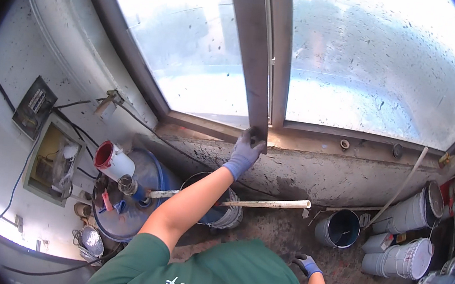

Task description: The person removes a paint bucket from a machine stand, stirs the paint in buckets using a wooden stick, transfers paint between containers, and opens a bottle of additive.

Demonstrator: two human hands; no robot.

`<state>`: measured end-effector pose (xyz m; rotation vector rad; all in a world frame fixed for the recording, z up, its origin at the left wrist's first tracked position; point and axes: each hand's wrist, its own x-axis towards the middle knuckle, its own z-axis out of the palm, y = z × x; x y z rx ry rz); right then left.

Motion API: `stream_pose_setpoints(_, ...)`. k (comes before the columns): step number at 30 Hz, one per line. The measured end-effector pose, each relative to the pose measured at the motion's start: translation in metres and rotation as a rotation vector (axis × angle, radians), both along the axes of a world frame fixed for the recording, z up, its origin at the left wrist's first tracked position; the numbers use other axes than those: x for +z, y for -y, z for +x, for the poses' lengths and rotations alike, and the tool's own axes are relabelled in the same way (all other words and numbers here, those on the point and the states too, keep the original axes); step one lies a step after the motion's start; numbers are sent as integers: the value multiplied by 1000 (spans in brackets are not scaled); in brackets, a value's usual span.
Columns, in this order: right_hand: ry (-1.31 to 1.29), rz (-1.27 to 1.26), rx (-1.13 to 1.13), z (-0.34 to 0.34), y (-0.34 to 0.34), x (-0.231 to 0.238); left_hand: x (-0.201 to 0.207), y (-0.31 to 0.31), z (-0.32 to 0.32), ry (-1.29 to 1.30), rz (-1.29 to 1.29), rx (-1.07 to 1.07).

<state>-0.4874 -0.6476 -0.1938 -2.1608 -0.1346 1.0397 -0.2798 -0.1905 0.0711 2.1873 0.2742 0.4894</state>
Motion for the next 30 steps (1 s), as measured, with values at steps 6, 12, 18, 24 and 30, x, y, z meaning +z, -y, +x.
stream_pose_setpoints(6, -138, 25, -12, 8, -1, -26, -9, -23, -18, 159, -72, 22)
stream_pose_setpoints(12, -85, -33, 17, 21, -3, -67, -59, -52, -189, 102, -358, 40)
stream_pose_setpoints(18, 53, -77, 307, 51, -80, -19, -78, -139, -386, 117, -199, 555)
stream_pose_setpoints(24, 174, 404, 488, 35, -283, 153, -47, -311, -428, 114, 337, 596)
stream_pose_setpoints(30, 319, 639, 610, 3, -501, 285, -31, -416, -387, -186, -181, 86)
